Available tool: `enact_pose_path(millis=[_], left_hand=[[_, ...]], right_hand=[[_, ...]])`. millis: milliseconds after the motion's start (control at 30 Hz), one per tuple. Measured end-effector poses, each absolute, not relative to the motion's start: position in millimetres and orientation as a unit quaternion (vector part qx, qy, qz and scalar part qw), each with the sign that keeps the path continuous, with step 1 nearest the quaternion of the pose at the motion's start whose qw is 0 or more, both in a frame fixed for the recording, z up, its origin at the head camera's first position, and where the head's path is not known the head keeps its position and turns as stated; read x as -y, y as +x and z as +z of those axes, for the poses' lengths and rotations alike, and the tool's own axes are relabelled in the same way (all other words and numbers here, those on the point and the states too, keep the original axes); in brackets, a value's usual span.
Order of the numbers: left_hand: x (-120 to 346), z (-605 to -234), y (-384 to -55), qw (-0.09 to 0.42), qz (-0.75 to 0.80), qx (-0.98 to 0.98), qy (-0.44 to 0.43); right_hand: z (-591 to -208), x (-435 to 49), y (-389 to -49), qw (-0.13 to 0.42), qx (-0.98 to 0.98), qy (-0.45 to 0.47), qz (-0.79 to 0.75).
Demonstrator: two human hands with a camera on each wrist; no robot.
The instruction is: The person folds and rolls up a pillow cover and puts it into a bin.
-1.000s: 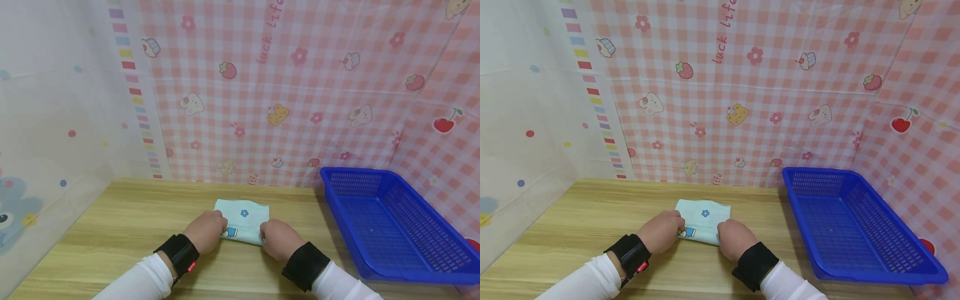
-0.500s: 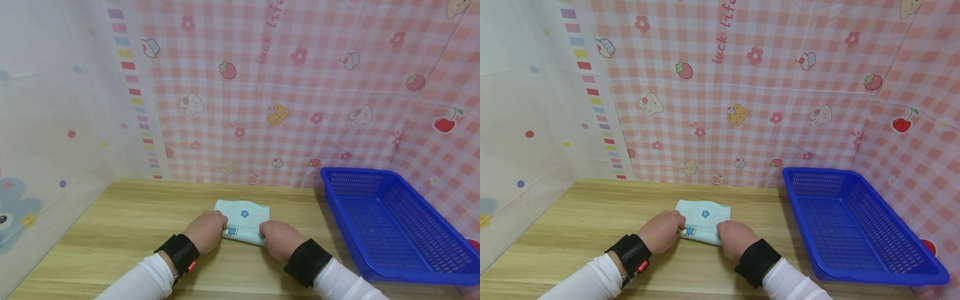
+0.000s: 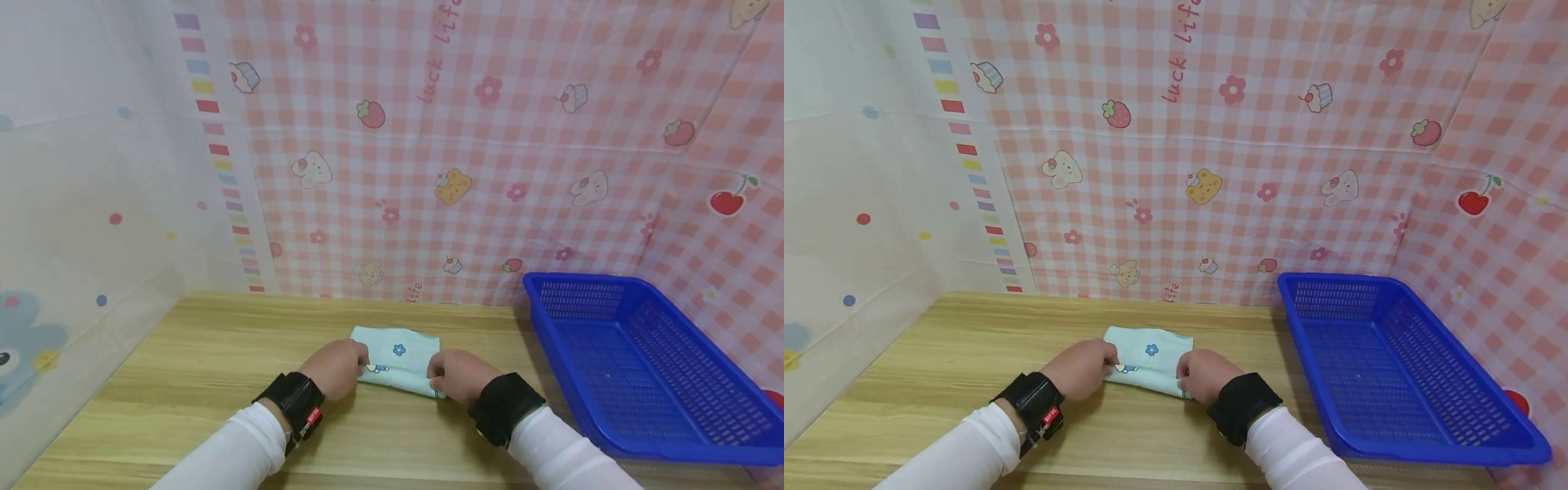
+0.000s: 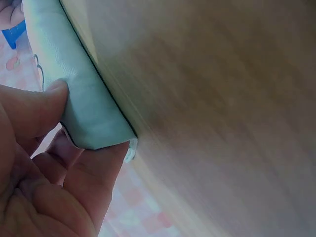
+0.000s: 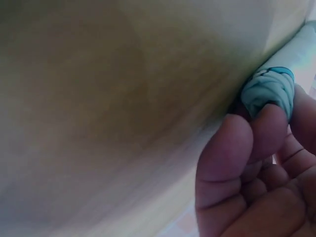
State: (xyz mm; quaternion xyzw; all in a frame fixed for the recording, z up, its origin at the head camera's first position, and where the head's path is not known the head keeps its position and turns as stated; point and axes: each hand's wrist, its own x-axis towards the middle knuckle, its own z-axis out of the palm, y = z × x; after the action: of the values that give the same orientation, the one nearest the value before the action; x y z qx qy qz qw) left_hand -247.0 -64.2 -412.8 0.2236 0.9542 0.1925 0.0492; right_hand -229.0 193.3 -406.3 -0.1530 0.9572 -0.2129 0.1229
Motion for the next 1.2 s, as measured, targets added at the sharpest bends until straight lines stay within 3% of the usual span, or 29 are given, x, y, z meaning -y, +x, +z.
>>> enact_pose_path(millis=[367,467,700,833,1200], left_hand=[[62.7,-414.3,-257.5,0.045,0.202,-0.954,0.217],[60.1,-414.4,-256.7,0.019,0.181,-0.957,0.225],[59.0,-415.3,-241.5,-0.106,0.028,-0.951,0.291],[60.5,-413.4,-236.6,-0.105,0.020,-0.947,0.303],[60.7,-415.0,-237.9,-0.072,0.067,-0.952,0.289]], right_hand=[[-399.8,-188.0,-243.5,0.157,-0.964,-0.070,-0.201],[-401.4,-184.7,-241.8,0.126,-0.968,-0.067,-0.205],[-406.1,-176.3,-215.7,0.003,-0.980,-0.153,-0.130],[-408.2,-177.2,-206.0,-0.029,-0.977,-0.191,-0.091],[-414.6,-178.0,-208.2,-0.012,-0.977,-0.198,-0.082]])
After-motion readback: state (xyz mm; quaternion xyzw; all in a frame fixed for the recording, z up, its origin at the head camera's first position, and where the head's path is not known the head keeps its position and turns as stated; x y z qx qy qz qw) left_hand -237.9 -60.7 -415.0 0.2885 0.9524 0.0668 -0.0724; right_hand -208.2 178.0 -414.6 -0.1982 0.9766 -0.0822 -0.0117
